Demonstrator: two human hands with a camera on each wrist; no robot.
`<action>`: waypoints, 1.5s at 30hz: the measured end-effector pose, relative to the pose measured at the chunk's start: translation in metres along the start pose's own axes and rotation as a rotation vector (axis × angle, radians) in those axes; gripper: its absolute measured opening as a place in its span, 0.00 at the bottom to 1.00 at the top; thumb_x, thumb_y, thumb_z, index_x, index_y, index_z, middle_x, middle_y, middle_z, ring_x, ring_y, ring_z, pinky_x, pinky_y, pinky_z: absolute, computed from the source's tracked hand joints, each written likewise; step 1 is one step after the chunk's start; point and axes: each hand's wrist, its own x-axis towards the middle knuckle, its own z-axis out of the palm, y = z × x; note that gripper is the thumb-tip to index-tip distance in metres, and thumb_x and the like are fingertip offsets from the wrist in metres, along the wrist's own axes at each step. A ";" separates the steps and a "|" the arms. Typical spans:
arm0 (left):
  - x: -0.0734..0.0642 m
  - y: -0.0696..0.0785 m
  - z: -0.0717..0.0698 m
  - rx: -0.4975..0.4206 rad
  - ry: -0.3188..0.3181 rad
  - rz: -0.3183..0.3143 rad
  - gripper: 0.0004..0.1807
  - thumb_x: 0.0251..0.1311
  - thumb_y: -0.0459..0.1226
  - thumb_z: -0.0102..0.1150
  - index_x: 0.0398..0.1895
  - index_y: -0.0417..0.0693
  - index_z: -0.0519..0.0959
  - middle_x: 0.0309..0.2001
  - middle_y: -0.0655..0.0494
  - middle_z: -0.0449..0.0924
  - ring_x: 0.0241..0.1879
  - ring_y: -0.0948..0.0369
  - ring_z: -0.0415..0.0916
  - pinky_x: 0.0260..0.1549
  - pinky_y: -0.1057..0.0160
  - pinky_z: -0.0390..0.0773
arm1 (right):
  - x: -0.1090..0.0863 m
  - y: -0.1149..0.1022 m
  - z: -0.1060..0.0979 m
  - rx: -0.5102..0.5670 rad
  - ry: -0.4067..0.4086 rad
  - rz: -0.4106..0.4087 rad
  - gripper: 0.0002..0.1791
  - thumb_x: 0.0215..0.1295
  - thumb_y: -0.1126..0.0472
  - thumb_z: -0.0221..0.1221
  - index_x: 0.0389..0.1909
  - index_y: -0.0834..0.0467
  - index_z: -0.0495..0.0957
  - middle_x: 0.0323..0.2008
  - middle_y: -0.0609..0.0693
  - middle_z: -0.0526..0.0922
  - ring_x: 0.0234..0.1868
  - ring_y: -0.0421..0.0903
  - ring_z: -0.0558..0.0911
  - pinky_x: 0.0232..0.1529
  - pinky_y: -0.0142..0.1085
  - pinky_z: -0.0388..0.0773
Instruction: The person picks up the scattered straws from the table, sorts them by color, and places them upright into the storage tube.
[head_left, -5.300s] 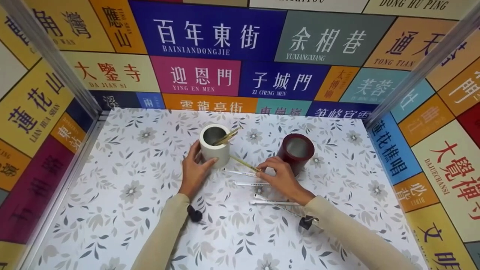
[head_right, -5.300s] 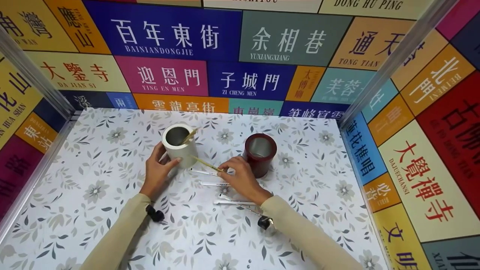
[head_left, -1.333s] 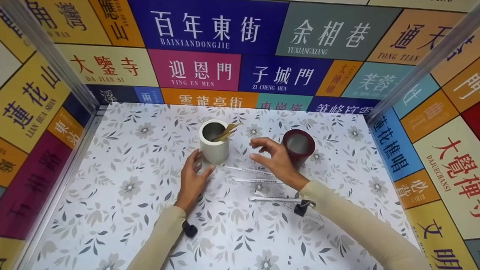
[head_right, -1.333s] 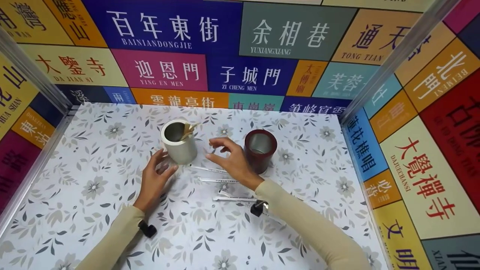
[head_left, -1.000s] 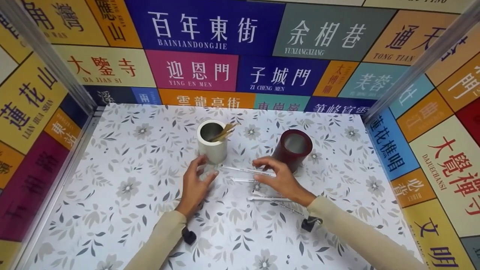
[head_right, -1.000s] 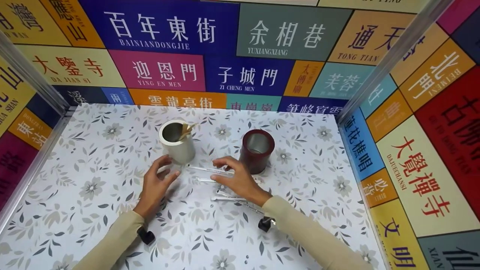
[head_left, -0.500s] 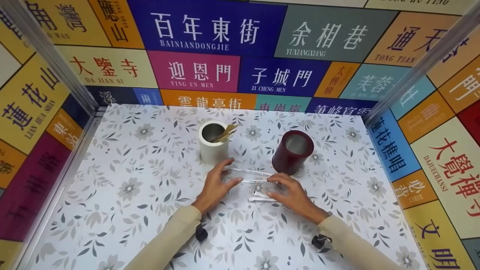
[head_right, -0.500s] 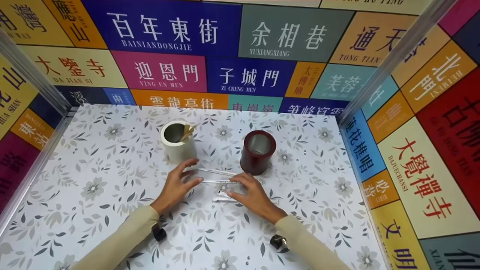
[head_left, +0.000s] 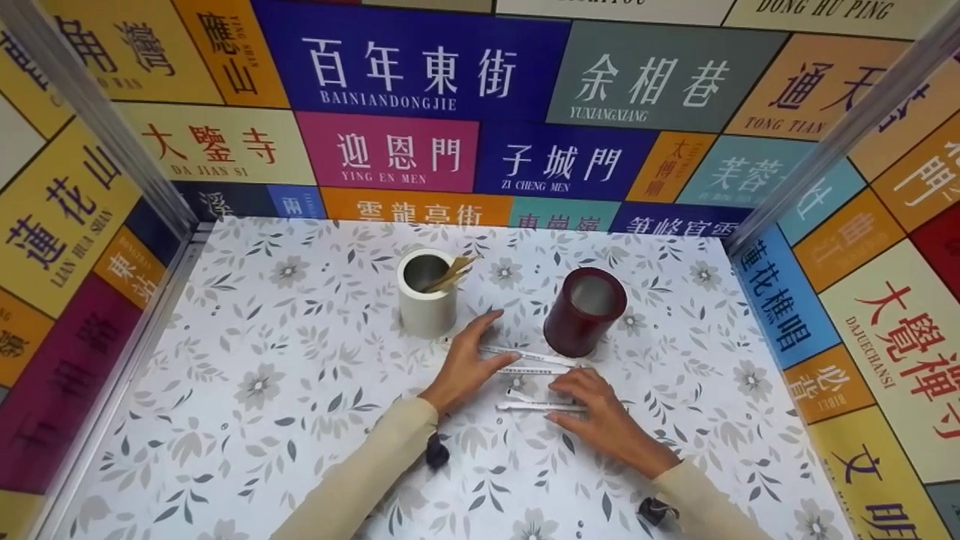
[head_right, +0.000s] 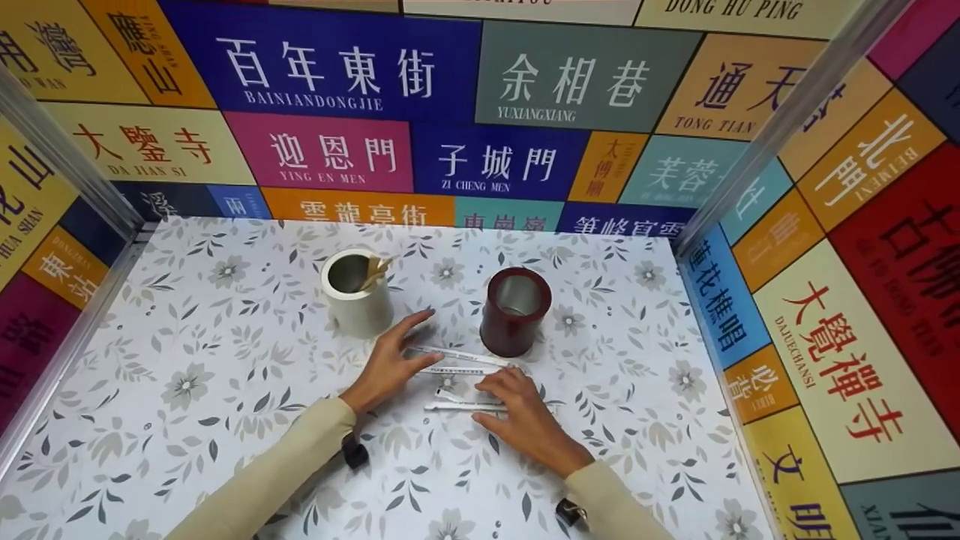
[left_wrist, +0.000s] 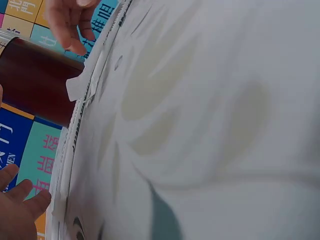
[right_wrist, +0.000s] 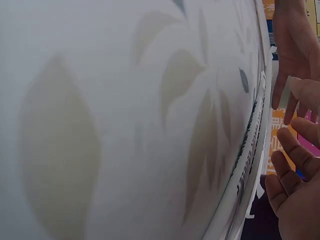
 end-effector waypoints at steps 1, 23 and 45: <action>0.002 0.000 0.002 0.007 -0.001 0.000 0.42 0.63 0.39 0.82 0.78 0.38 0.74 0.76 0.40 0.75 0.76 0.43 0.73 0.79 0.47 0.69 | -0.002 0.000 0.000 -0.015 -0.003 -0.007 0.24 0.58 0.66 0.82 0.55 0.64 0.88 0.55 0.53 0.86 0.57 0.53 0.81 0.63 0.32 0.75; 0.048 0.005 0.048 -0.018 -0.101 -0.005 0.47 0.64 0.42 0.82 0.84 0.48 0.69 0.81 0.47 0.70 0.81 0.52 0.66 0.81 0.57 0.66 | -0.029 0.006 -0.009 -0.051 -0.003 0.060 0.24 0.57 0.65 0.81 0.57 0.61 0.89 0.54 0.53 0.86 0.59 0.54 0.79 0.68 0.35 0.71; 0.071 0.011 0.072 -0.100 -0.141 -0.030 0.52 0.61 0.39 0.84 0.86 0.47 0.65 0.80 0.49 0.71 0.77 0.52 0.71 0.76 0.49 0.75 | -0.022 0.021 0.010 0.020 0.047 0.093 0.15 0.57 0.66 0.81 0.45 0.53 0.93 0.46 0.46 0.87 0.55 0.53 0.78 0.61 0.41 0.69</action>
